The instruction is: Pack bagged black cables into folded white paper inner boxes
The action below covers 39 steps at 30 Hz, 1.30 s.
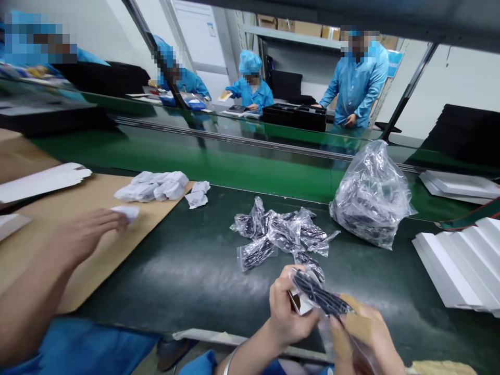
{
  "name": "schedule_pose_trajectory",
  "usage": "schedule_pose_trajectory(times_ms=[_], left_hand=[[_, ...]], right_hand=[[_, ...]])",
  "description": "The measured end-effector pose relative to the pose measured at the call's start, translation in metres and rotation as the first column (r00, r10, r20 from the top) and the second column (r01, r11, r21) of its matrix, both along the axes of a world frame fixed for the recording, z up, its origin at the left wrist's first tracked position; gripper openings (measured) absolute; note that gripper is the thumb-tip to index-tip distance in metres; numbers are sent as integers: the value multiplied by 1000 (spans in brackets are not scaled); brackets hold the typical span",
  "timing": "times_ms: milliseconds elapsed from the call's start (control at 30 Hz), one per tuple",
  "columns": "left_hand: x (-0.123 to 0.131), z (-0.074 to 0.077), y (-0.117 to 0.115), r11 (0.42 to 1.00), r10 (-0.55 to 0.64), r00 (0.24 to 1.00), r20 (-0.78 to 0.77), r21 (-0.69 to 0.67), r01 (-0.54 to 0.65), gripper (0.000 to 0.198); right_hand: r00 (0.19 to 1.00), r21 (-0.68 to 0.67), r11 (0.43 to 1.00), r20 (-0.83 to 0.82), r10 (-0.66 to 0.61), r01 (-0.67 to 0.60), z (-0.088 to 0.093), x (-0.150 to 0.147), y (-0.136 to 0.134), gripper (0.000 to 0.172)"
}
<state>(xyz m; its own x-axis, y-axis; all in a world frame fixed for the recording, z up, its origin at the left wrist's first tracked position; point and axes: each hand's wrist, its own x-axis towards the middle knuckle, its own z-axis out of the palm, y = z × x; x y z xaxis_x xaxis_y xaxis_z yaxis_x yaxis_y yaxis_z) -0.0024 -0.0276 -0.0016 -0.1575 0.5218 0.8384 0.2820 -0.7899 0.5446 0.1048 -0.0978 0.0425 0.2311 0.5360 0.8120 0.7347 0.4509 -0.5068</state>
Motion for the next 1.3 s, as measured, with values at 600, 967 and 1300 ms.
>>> schedule_pose_trajectory(times_ms=[600, 967, 1300], left_hand=[[10, -12, 0, 997, -57, 997, 59, 62, 53, 48], [5, 2, 5, 995, 36, 998, -48, 92, -32, 32], [5, -8, 0, 993, 108, 994, 19, 49, -109, 49]], right_hand=[[377, -6, 998, 926, 27, -56, 61, 11, 8, 31], [619, -89, 991, 785, 6, 104, 56, 10, 11, 41], [644, -174, 985, 751, 145, -18, 44, -17, 22, 41]])
